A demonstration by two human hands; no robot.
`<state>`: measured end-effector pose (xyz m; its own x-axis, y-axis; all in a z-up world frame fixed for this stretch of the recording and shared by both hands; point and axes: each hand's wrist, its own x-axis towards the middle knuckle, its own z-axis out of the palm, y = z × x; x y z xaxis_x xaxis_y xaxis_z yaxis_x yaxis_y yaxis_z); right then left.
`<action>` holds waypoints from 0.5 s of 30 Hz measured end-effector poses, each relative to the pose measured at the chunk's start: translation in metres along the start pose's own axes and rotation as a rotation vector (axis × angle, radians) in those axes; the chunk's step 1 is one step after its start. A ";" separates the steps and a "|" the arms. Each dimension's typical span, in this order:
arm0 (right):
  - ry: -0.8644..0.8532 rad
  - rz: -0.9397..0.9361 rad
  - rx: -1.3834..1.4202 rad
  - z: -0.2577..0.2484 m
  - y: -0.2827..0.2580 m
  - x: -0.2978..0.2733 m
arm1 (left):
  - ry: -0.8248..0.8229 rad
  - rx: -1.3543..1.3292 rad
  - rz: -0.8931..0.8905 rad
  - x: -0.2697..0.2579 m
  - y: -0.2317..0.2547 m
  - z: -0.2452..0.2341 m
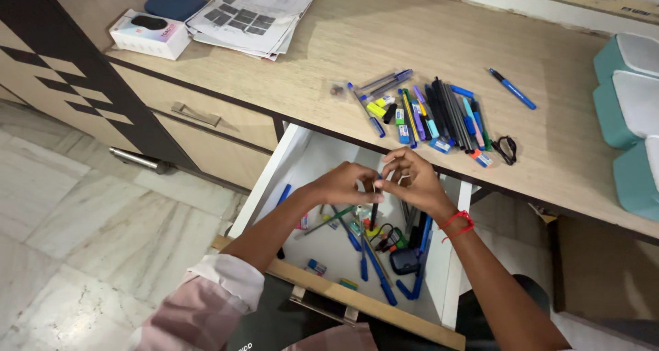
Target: The person opens a desk drawer and removes several items, including a mouse box, a blue pouch, and multiple books and papers, placing them on the desk. They then pick up pens, highlighters, and small stationery items from the drawer and place them on the desk surface.
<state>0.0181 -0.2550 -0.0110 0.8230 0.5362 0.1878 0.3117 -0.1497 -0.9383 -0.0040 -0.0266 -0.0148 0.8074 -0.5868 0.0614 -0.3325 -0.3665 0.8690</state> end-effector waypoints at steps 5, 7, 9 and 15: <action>0.078 -0.105 -0.077 0.001 -0.012 -0.006 | 0.153 -0.243 0.019 0.003 0.002 -0.005; 0.105 -0.116 -0.084 0.003 -0.014 -0.009 | 0.267 -0.308 0.046 0.005 0.001 -0.003; 0.147 -0.150 -0.060 0.004 -0.014 -0.011 | 0.399 -0.420 0.043 0.008 -0.003 -0.003; 0.284 -0.035 -0.162 0.008 -0.018 -0.007 | 0.733 -0.523 0.036 0.010 -0.004 -0.017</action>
<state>0.0029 -0.2494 0.0019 0.9030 0.2938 0.3136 0.3945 -0.2775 -0.8760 0.0135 -0.0183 -0.0097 0.9685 0.0815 0.2353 -0.2441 0.1241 0.9618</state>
